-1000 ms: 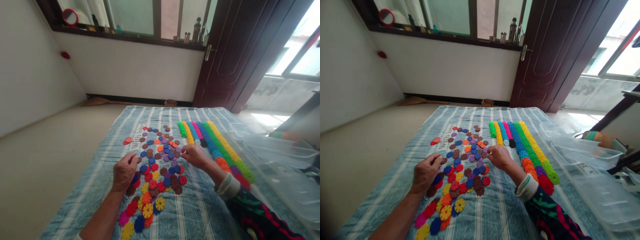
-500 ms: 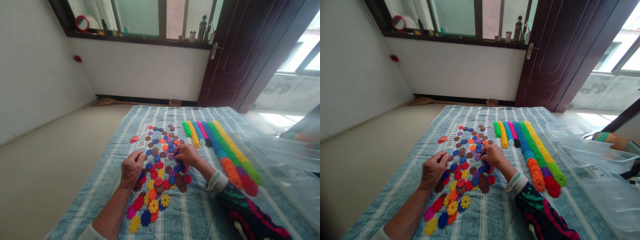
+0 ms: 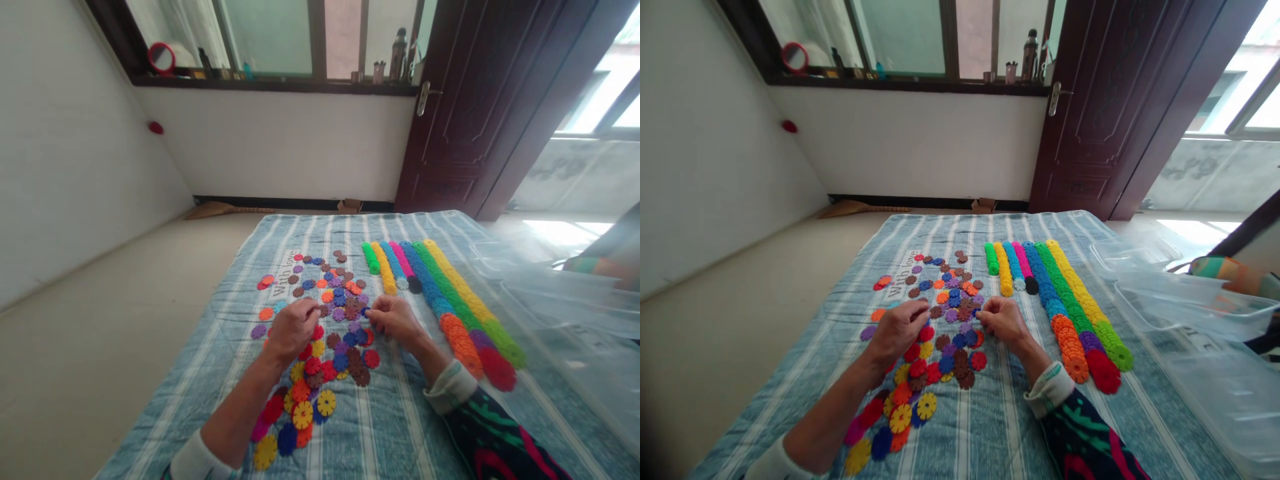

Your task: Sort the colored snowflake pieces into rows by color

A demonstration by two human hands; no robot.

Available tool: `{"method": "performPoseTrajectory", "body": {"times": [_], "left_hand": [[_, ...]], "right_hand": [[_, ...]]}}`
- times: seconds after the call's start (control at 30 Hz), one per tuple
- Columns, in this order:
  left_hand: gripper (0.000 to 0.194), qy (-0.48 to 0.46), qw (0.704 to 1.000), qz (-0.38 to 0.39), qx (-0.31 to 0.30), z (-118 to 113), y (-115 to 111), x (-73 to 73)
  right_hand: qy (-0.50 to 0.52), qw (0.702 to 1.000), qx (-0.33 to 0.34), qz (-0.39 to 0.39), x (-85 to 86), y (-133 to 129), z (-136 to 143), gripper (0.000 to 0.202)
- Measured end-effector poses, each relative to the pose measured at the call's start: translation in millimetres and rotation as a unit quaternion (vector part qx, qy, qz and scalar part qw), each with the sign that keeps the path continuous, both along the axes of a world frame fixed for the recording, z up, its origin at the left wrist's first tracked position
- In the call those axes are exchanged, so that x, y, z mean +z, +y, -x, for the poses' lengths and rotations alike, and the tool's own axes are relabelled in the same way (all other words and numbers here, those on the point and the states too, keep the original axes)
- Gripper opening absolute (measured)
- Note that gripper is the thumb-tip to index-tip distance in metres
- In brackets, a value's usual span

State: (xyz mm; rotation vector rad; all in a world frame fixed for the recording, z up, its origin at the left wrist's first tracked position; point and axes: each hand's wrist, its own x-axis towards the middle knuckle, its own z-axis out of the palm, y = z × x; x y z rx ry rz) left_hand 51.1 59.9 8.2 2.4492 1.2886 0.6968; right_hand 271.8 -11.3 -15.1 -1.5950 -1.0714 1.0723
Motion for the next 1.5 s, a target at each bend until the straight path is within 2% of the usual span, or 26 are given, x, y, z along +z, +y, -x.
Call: {"method": "performPoseTrajectory", "body": {"times": [0.17, 0.3, 0.5, 0.73, 0.83, 0.9, 0.93, 1.0, 1.1, 1.27, 1.5], "left_hand": [[0.028, 0.158, 0.987, 0.004, -0.004, -46.9, 18.5, 11.4], [0.029, 0.264, 0.964, 0.022, -0.02, -68.6, 27.7, 19.2], [0.016, 0.291, 0.955, 0.038, -0.035, -67.6, 35.4, 23.9], [0.03, 0.254, 0.967, 0.026, -0.006, -65.0, 46.3, 17.5], [0.032, 0.177, 0.983, 0.044, -0.007, -63.5, 38.6, 17.4], [0.032, 0.064, 0.99, 0.123, -0.032, -62.9, 27.6, 17.1], [0.032, 0.001, 0.983, 0.176, -0.046, -63.1, 21.1, 16.7], [0.03, -0.093, 0.958, 0.265, -0.064, -64.4, 8.5, 15.7], [0.027, -0.171, 0.922, 0.343, -0.059, -66.7, -4.4, 14.1], [0.022, -0.256, 0.857, 0.446, -0.024, -64.5, -8.2, 11.5], [0.016, -0.335, 0.77, 0.542, -0.037, -58.9, -8.6, 10.7]], "right_hand": [[0.037, 0.999, -0.003, -0.015, -3.5, 2.2, -2.3, 0.022], [0.042, 0.999, 0.004, -0.027, -6.0, 3.2, -3.5, 0.022], [0.049, 0.998, 0.01, -0.034, -6.2, 5.1, -4.1, 0.023], [0.057, 0.997, 0.005, -0.05, -6.6, 5.6, -4.2, 0.023], [0.072, 0.995, 0.0, -0.071, -7.9, 6.2, -4.1, 0.022], [0.09, 0.993, -0.002, -0.083, -8.9, 7.4, -3.4, 0.021], [0.101, 0.991, -0.002, -0.087, -9.4, 8.1, -2.8, 0.021], [0.122, 0.988, -0.002, -0.092, -10.5, 9.4, -1.4, 0.021], [0.15, 0.984, 0.002, -0.095, -10.9, 10.2, -0.3, 0.026], [0.167, 0.981, 0.051, -0.084, -7.4, 7.9, -3.5, 0.026], [0.208, 0.971, 0.064, -0.098, -5.1, 5.6, -6.9, 0.027]]}}
